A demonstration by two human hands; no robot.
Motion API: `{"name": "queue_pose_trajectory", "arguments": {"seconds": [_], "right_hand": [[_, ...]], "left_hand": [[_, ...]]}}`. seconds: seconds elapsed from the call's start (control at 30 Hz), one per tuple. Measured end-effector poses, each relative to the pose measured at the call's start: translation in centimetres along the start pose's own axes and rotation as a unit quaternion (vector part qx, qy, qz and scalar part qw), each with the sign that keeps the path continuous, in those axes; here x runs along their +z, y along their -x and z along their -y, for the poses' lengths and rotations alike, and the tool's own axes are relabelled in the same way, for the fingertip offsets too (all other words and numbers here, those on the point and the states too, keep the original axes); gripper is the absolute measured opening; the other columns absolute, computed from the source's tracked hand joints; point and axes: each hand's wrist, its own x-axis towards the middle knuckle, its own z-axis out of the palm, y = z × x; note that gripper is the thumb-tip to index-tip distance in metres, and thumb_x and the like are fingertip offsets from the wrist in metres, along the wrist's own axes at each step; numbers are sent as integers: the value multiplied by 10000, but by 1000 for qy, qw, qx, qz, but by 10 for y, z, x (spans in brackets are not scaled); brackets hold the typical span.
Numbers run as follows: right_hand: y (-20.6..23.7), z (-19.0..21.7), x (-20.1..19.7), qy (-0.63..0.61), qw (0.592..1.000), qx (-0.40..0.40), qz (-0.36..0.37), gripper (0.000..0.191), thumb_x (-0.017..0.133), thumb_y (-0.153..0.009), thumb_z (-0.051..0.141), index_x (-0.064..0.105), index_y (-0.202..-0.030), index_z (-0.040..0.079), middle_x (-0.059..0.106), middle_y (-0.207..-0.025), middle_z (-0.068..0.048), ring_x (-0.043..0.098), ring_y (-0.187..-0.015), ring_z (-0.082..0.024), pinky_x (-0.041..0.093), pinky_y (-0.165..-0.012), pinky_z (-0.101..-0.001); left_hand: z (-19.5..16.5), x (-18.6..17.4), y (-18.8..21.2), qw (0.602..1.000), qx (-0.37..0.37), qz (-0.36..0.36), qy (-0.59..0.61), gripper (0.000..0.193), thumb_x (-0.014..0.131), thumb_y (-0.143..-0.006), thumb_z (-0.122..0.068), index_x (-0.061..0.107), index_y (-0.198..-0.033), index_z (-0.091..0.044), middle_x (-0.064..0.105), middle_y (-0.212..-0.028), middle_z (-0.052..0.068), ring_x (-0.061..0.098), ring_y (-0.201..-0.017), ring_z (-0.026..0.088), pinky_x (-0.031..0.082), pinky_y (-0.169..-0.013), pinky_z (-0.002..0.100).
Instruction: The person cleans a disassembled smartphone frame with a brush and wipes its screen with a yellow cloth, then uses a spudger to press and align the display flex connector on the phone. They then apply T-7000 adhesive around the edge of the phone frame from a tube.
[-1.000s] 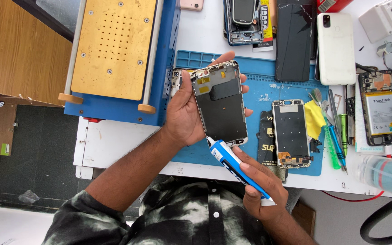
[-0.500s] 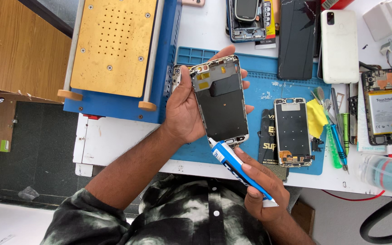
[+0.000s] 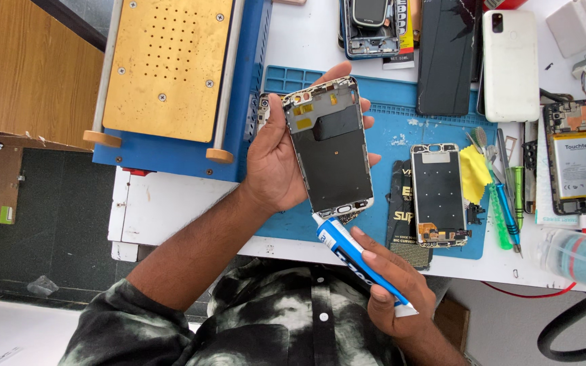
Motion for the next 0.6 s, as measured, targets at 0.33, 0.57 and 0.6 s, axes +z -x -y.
{"name": "queue_pose_trajectory", "arguments": {"seconds": [0.33, 0.57, 0.6], "right_hand": [[11, -1, -3, -2, 1000, 4, -22, 353, 461, -1138, 313, 527, -1330, 24, 649, -1304, -372, 686, -1272, -433, 624, -1035, -473], [6, -5, 0, -6, 1000, -10, -19, 360, 460, -1145, 315, 515, -1330, 11, 638, -1308, -378, 669, -1287, -449, 603, -1068, -491], [4, -5, 0, -5, 1000, -13, -21, 359, 460, -1146, 313, 516, -1328, 8, 634, -1308, -382, 665, -1289, -454, 596, -1076, -495]], "left_hand": [[-1, 1, 1, 1000, -2, -3, 2, 750, 206, -1122, -652, 106, -1704, -188, 496, -1497, 160, 507, -1420, 252, 446, -1204, 639], [0, 0, 1, 1000, -2, -2, 3, 752, 213, -1120, -653, 112, -1701, -185, 499, -1499, 162, 504, -1424, 251, 444, -1202, 635], [0, 0, 0, 1000, -3, -3, 5, 754, 213, -1121, -652, 112, -1703, -183, 500, -1498, 161, 505, -1423, 250, 444, -1202, 633]]}}
